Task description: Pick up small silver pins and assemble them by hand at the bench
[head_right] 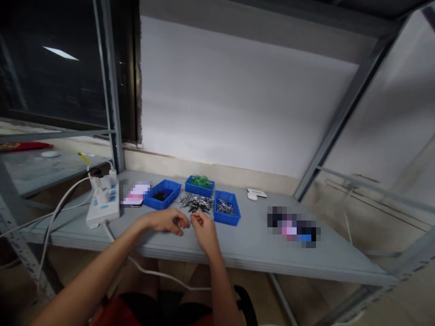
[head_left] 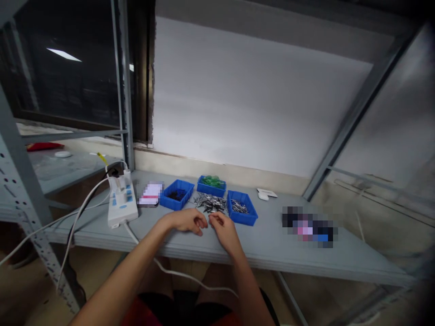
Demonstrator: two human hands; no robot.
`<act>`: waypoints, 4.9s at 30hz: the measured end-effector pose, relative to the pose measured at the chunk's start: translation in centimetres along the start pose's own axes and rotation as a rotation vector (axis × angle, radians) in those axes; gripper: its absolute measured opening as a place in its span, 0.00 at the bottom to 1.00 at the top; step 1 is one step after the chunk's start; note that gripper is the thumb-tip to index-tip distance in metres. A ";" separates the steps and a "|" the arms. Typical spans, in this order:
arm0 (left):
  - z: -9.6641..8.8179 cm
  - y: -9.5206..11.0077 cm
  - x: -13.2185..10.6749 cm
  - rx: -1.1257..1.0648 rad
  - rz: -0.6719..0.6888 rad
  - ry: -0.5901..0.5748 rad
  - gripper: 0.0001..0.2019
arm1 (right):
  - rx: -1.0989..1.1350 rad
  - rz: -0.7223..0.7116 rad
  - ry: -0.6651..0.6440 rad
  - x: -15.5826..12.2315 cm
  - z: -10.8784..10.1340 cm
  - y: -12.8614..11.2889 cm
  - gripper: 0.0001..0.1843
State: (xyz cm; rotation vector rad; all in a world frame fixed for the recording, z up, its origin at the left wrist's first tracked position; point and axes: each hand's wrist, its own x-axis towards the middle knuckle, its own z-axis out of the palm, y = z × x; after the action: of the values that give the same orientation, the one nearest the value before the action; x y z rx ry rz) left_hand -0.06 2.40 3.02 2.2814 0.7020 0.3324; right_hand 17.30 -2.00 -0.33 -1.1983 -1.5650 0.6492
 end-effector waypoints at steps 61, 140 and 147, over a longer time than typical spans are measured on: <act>2.2 0.2 2.2 0.669 -0.401 0.578 0.12 | 0.235 0.058 0.134 0.0 1.6 0.2 0.09; 3.5 -0.3 -2.1 0.018 -0.045 0.671 0.10 | -0.001 -0.156 -0.126 -0.8 1.8 -1.1 0.17; 3.5 -0.2 -2.1 0.035 -0.023 0.686 0.10 | 0.040 -0.072 -0.020 -0.5 1.8 -0.2 0.18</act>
State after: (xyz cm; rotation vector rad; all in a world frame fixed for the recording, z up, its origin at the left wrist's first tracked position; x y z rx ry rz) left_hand -0.36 -0.61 0.30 2.1778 1.0686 1.1260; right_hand 15.52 -2.26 -0.97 -1.1037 -1.5979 0.6439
